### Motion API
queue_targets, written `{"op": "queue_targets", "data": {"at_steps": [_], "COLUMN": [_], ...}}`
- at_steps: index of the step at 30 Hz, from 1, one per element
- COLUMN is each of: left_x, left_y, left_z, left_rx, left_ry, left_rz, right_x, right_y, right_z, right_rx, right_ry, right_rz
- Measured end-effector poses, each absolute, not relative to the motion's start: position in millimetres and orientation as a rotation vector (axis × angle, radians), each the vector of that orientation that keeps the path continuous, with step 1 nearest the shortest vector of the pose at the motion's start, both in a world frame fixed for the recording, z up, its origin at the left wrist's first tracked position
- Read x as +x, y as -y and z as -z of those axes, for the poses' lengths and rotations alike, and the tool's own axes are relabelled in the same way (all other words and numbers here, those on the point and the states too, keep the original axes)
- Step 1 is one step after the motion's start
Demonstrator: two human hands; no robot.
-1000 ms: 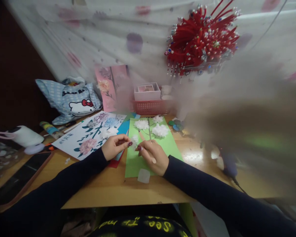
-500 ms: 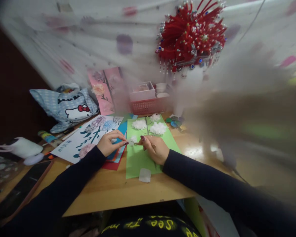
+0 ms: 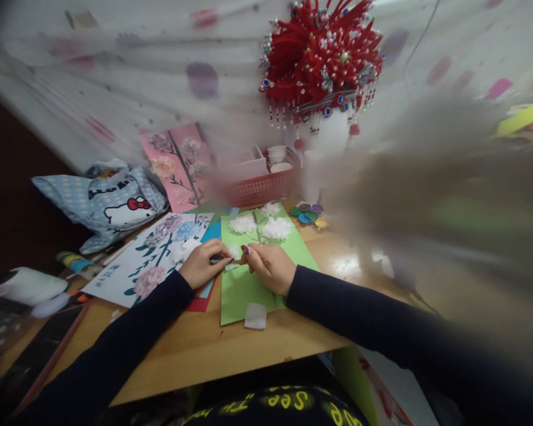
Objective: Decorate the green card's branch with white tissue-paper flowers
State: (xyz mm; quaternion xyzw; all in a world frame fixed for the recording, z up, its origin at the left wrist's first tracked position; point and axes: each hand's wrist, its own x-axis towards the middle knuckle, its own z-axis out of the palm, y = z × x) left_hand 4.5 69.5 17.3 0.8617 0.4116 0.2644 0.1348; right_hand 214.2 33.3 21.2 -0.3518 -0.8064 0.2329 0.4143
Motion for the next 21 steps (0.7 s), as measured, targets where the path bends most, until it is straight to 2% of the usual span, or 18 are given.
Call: {"op": "queue_targets", "data": {"at_steps": [10, 17, 21], "left_x": [0, -1, -1], "left_y": [-65, -53, -53], "left_z": [-20, -18, -17], "left_rx": [2.48, 2.575, 2.561], "left_ry": [-1.377, -1.548, -1.535], "left_rz": [-0.795, -0.38, -0.315], "right_x": [210, 207, 205], "right_y": [-37, -37, -38], "right_z": [-17, -17, -16], "right_rx": [-0.912, -0.982, -1.007], "right_ry": [2.164, 2.199, 2.217], "right_rz": [-0.406, -0.365, -0.329]}}
